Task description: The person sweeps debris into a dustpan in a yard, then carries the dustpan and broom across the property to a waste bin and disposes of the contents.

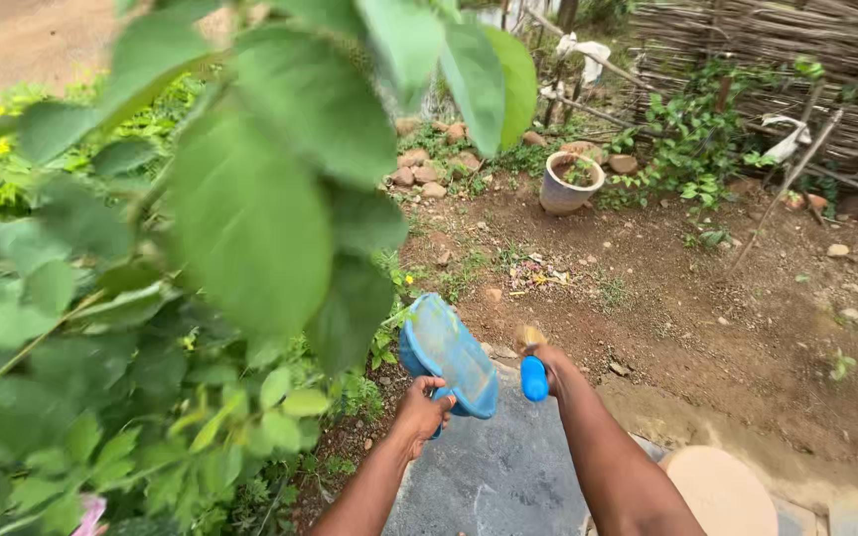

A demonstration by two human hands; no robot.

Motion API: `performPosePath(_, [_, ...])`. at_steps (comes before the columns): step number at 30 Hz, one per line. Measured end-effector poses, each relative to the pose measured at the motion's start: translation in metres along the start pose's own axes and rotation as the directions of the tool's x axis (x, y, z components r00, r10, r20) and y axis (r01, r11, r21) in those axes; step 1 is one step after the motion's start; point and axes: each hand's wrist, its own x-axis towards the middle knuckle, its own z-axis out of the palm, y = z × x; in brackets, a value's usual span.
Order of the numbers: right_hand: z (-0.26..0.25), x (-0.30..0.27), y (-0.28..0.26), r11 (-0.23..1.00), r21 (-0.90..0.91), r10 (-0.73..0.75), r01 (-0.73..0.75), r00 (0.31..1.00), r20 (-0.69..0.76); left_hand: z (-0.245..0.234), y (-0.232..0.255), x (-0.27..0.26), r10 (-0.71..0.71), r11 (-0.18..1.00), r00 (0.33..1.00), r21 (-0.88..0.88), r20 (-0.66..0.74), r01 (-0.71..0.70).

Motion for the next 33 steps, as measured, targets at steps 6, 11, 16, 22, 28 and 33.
performPosePath(6, [0.029,0.072,-0.051,0.995,-0.086,0.050,-0.041,0.993,0.106,0.004,0.009,0.070,0.008,0.990,0.999,-0.138,-0.051,-0.015])
performPosePath(11, [0.036,0.113,-0.090,0.916,-0.400,-0.016,0.023,1.000,0.021,-0.009,0.007,0.149,-0.067,0.982,0.978,-0.188,-0.198,0.029])
performPosePath(16, [0.011,0.133,-0.147,0.807,-0.582,-0.029,0.103,0.990,0.136,-0.001,0.023,0.239,-0.107,0.962,0.941,-0.272,-0.321,0.017])
performPosePath(22, [-0.011,0.167,-0.218,0.343,-0.472,-0.405,0.812,0.581,0.706,0.015,0.069,0.298,-0.094,0.937,0.927,-0.346,-0.364,-0.041])
performPosePath(28, [-0.055,0.217,-0.284,0.134,-0.656,-0.282,0.743,0.663,0.693,0.029,0.119,0.346,-0.052,0.926,0.917,-0.363,-0.396,-0.104])
performPosePath(33, [-0.093,0.274,-0.358,-0.348,-0.583,-0.086,0.734,0.595,0.799,0.072,0.141,0.391,-0.041,0.901,0.844,-0.385,-0.535,-0.200])
